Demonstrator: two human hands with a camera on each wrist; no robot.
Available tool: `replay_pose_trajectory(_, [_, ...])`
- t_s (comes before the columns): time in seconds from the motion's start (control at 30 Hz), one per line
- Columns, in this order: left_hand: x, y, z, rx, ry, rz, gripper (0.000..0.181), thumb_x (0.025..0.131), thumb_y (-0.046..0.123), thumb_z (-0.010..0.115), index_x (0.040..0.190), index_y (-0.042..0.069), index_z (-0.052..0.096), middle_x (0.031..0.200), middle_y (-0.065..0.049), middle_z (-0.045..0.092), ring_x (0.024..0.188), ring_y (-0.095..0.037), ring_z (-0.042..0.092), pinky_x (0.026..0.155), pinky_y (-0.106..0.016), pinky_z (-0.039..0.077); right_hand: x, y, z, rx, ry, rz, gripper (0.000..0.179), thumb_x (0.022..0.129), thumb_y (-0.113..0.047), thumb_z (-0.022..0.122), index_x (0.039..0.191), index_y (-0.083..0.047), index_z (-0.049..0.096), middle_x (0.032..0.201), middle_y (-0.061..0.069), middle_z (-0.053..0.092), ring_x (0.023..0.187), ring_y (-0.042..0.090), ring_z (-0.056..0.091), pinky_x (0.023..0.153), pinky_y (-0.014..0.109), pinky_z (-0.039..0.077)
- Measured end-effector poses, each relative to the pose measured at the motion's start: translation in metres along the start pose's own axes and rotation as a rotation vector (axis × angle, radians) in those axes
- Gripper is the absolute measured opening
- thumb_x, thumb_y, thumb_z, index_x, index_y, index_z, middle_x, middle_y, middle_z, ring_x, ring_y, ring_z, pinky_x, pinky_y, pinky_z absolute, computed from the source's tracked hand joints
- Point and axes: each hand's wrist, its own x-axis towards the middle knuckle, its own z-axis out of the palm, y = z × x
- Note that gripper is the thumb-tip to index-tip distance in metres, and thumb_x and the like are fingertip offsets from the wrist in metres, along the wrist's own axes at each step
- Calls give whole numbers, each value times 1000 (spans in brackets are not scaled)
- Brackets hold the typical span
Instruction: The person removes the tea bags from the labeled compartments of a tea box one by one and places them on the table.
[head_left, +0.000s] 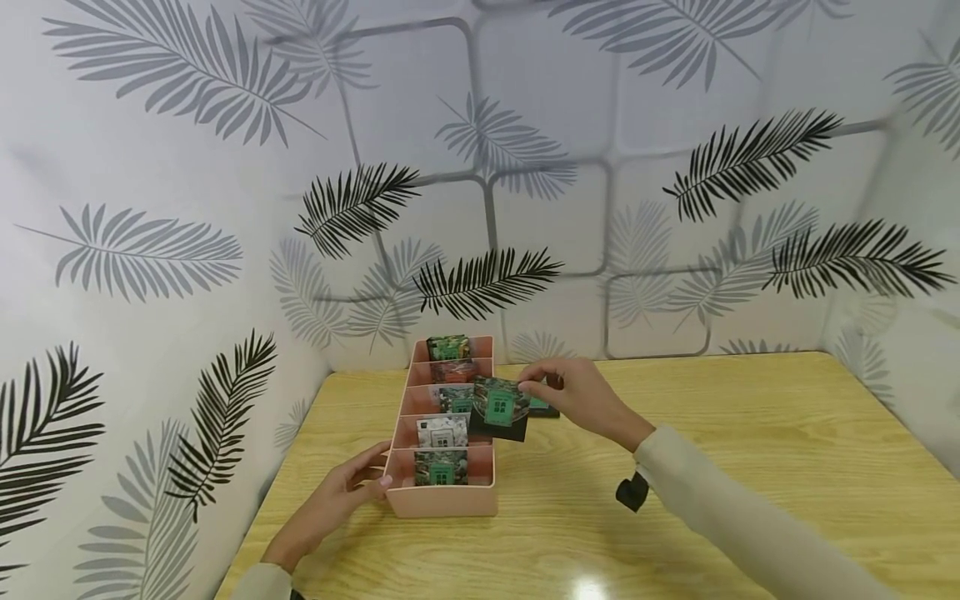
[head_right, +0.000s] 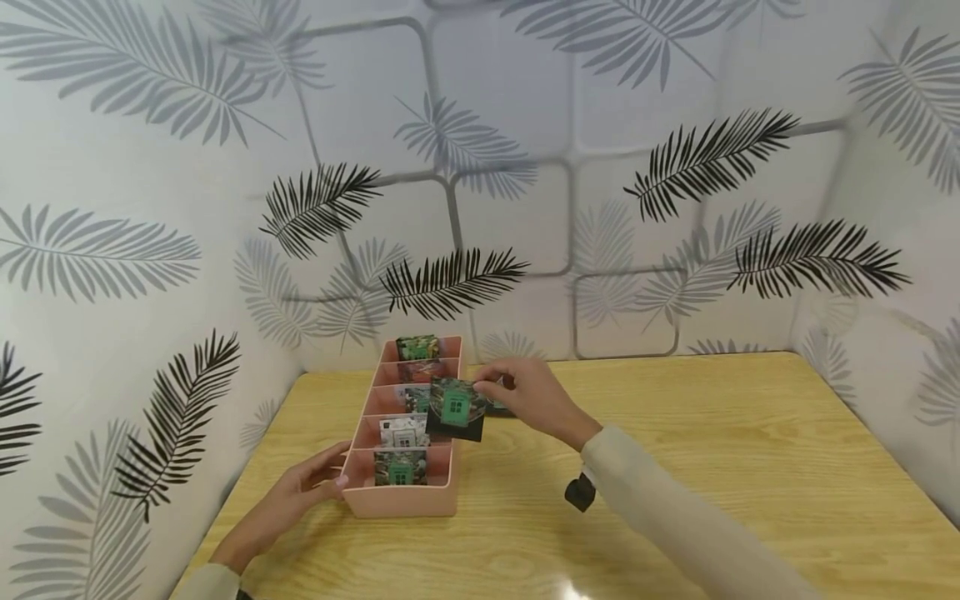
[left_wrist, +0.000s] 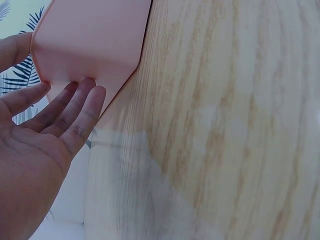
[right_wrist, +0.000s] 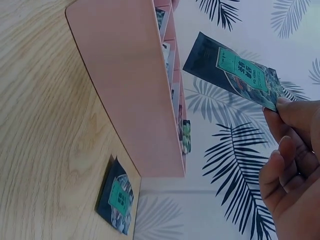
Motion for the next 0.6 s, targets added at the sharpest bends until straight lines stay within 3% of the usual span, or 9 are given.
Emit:
replay_pose_trajectory(0.13, [1,0,0,-1,-1,2,57,98,27,56,150,20,32,142,-14,42,123,-35,45,92,-44,49,-2,6,-6,-2,-3,22,11,92,-33,64,99,-29,72,84,-8,66,57,13,47,50,28,40])
replay_pose_trajectory(0.37, [2,0,0,2,5,0,58,98,28,56,150,21,32,140,-14,43,122,-35,46,91,-43,49,-4,20,-16,15,27,23,10,92,-29,64,99,-26,72,84,2,67,60,19,48,51,29,40])
replay_pose_trajectory(0.6, [1,1,0,-1,4,-5,59,97,28,57,150,20,32,140,-14,44,123,-33,46,91,-40,50,-9,30,-24,-27,35,41,11,93,-32,63,100,-29,71,84,-3,66,58,16,46,50,29,39])
